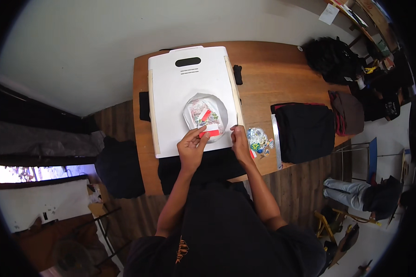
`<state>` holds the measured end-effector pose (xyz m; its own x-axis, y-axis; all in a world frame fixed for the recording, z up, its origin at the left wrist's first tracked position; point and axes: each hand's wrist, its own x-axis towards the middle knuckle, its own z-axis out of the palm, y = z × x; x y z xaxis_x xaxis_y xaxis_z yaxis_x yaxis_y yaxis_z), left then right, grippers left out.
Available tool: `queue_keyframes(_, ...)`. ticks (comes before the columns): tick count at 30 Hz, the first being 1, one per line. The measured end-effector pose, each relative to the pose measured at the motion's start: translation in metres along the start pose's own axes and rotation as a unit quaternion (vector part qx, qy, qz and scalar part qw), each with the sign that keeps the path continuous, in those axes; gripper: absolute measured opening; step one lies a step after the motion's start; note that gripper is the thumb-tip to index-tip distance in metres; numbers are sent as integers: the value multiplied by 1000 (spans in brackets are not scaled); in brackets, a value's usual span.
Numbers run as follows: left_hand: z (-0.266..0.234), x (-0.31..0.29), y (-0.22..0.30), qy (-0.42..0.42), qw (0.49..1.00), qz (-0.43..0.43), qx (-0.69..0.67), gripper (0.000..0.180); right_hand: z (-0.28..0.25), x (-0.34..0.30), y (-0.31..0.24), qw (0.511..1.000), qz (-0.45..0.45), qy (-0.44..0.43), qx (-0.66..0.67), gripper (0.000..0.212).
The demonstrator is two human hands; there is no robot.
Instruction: Cutting clothing labels from a sheet with scissors.
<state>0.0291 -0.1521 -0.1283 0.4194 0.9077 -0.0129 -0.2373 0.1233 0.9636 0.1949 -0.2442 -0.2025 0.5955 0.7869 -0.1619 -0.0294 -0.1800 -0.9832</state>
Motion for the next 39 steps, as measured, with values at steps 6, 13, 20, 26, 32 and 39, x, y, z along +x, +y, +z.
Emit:
queue_keyframes(6,-9,0,2,-9,1000,24,7,30,14,-49,-60,971,49,-144,187,36)
queue_keyframes(13,-4,5,23,-37,999,31,3,32,39,-68,-63,967,-6,-174,187,39)
queue_keyframes(20,-10,4,30,-52,998,27,10,32,43,-71,-61,952,15,-171,254,38)
queue_keyframes(26,-13,4,26,-47,998,35,23,33,42,-67,-61,955,16,-181,236,39)
queue_keyframes(32,-10,3,32,-37,999,25,13,35,41,-68,-58,955,10,-186,230,40)
queue_keyframes(39,-9,1,32,-35,999,31,21,35,40,-70,-60,956,3,-188,226,40)
